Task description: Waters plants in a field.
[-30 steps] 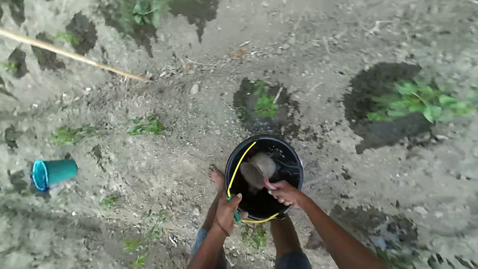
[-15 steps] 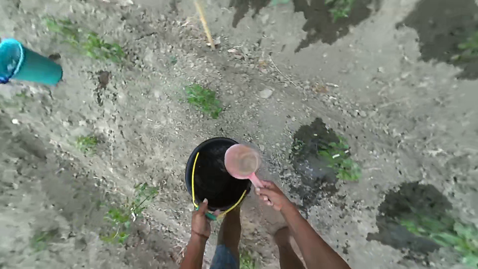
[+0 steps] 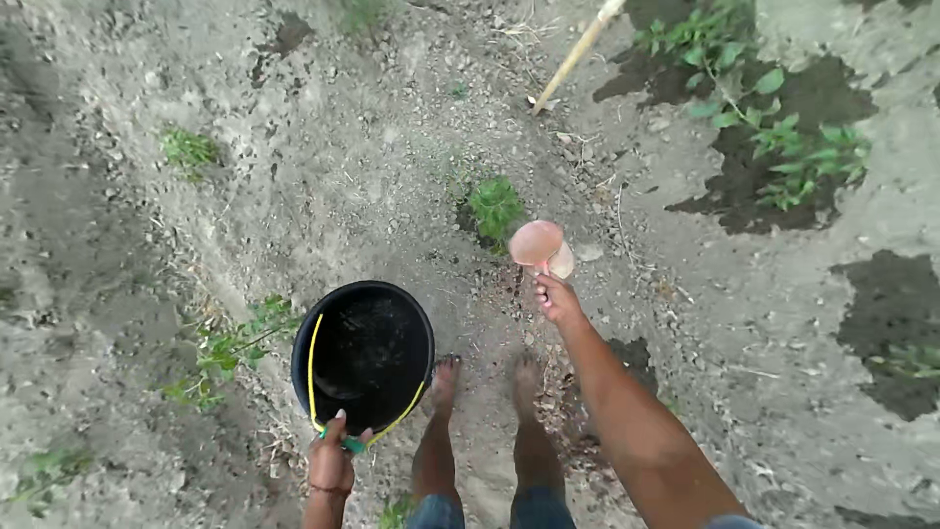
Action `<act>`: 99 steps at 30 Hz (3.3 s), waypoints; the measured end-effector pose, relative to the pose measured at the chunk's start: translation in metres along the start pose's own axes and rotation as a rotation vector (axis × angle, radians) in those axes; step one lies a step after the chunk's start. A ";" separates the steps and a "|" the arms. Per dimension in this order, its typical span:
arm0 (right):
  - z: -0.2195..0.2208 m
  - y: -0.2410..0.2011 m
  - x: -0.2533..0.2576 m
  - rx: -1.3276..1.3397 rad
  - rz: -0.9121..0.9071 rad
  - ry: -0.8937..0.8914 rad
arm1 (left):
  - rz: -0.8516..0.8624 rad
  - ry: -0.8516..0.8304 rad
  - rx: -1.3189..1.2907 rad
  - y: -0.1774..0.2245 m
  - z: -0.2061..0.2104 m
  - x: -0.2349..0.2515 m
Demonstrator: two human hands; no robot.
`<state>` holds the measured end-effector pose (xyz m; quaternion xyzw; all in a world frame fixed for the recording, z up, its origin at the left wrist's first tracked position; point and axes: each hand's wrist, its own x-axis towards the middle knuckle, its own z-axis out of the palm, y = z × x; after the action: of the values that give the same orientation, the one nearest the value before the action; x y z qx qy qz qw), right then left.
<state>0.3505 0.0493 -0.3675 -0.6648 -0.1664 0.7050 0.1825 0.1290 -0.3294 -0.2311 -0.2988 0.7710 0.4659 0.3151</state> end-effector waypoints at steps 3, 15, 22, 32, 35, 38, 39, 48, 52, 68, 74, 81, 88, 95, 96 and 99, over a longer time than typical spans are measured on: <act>0.011 -0.027 0.011 -0.129 -0.029 0.028 | -0.043 0.060 -0.048 -0.010 -0.011 -0.006; 0.010 -0.088 0.050 -0.487 -0.069 0.104 | -0.285 0.220 -0.254 -0.077 -0.010 -0.101; -0.039 -0.074 0.044 -1.081 -0.275 0.176 | -0.345 0.232 -0.362 -0.114 0.016 -0.139; -0.085 -0.049 -0.124 -1.778 -0.277 -0.855 | -0.424 0.136 -0.461 -0.139 0.046 -0.193; -0.027 0.016 -0.131 -2.479 -0.479 -1.268 | -0.396 0.061 -0.504 -0.150 0.039 -0.206; 0.019 0.100 -0.129 -2.818 -0.662 -1.424 | -0.376 0.072 -0.560 -0.170 0.025 -0.221; 0.029 0.123 -0.128 -2.888 -0.734 -1.474 | -0.373 0.067 -0.587 -0.178 0.019 -0.227; -0.021 0.254 -0.148 -2.696 0.387 -1.370 | -0.472 0.268 -0.997 -0.284 -0.041 -0.250; -0.034 0.304 -0.162 -2.335 1.035 -1.080 | -0.532 0.395 -1.151 -0.348 -0.059 -0.273; -0.107 0.446 -0.263 -1.952 0.685 -1.045 | -0.833 1.065 -1.478 -0.587 -0.084 -0.342; -0.099 0.517 -0.260 -1.899 0.497 -0.945 | -0.962 1.188 -1.639 -0.631 -0.072 -0.386; -0.072 0.524 -0.264 -1.865 0.386 -0.933 | -1.071 1.166 -1.707 -0.643 -0.043 -0.398; -0.039 0.509 -0.260 -1.910 0.238 -0.921 | -1.108 1.102 -1.767 -0.630 -0.024 -0.397; -0.023 0.505 -0.247 -2.008 0.062 -0.852 | -1.055 1.057 -1.789 -0.607 -0.030 -0.385; -0.023 0.504 -0.246 -2.014 0.046 -0.850 | -1.040 1.056 -1.792 -0.605 -0.030 -0.382; -0.023 0.500 -0.240 -2.034 -0.015 -0.838 | -0.990 1.064 -1.796 -0.597 -0.035 -0.377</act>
<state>0.3673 -0.5044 -0.3969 -0.2118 -0.7224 0.4074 -0.5170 0.8069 -0.5297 -0.2469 -0.8433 -0.0046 0.4870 -0.2274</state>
